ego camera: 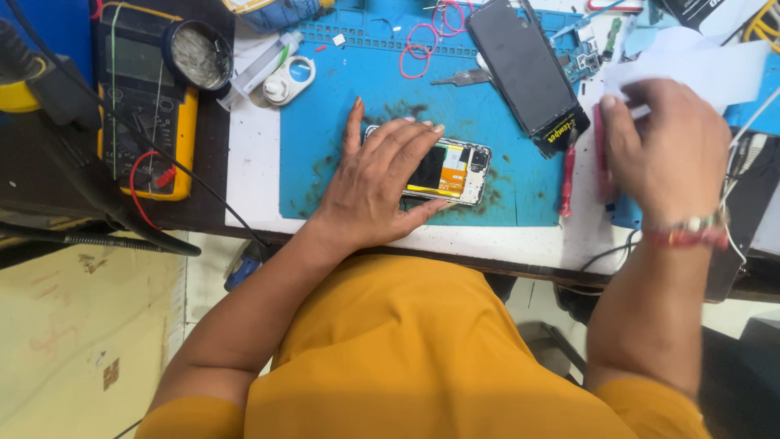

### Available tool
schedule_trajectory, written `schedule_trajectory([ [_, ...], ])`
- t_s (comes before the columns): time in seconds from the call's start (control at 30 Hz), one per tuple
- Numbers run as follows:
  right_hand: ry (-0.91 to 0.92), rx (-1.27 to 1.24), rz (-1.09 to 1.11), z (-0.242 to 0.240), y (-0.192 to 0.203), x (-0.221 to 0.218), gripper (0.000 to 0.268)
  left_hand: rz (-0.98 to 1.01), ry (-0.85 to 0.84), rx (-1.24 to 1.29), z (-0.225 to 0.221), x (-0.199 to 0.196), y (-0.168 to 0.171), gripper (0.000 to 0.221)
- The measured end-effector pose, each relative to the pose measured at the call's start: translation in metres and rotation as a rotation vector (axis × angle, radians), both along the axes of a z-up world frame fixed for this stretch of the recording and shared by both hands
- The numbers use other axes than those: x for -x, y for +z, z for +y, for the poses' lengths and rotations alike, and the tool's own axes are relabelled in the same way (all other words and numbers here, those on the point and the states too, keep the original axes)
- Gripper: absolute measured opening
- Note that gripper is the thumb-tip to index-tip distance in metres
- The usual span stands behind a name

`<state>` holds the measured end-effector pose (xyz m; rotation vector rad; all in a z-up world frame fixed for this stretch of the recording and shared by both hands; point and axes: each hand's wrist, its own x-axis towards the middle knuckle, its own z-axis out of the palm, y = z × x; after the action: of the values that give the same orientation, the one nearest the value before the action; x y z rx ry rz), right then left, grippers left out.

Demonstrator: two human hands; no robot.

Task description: The person disassembles a smartphone by removing the back cover and using a pink plastic pry tool to separate the screen assembly. They then use a red screwdriver to remove screws from the internal frame and a blue hot air gun to heat the device edges. The person handles the phone, screen, and internal components throughout the process.

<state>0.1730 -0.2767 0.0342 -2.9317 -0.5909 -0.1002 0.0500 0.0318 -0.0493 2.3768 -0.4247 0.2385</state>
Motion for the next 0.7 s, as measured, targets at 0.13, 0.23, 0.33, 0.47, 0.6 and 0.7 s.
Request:
schedule_trajectory([
  [0.13,-0.225,0.068,0.091,0.006,-0.009,0.049,0.044,0.016,0.005,-0.002,-0.001,0.0,0.001,0.085],
  [0.23,-0.311,-0.005,0.248,0.02,-0.022,0.081,0.046,0.03,-0.011,-0.027,-0.002,-0.001,0.001,0.085],
  [0.33,-0.374,-0.039,0.265,0.021,-0.027,0.093,0.034,0.019,-0.025,-0.046,-0.002,-0.001,0.001,0.085],
  [0.47,-0.351,-0.064,0.145,0.01,-0.024,0.099,0.021,0.023,-0.039,-0.055,-0.003,-0.001,0.004,0.087],
  [0.6,-0.237,-0.927,-0.007,0.006,-0.025,0.1,0.011,0.02,-0.023,-0.054,-0.003,0.0,0.003,0.087],
  [0.7,-0.145,-1.43,0.06,0.012,-0.029,0.092,0.018,0.027,-0.028,-0.039,-0.003,-0.001,0.002,0.088],
])
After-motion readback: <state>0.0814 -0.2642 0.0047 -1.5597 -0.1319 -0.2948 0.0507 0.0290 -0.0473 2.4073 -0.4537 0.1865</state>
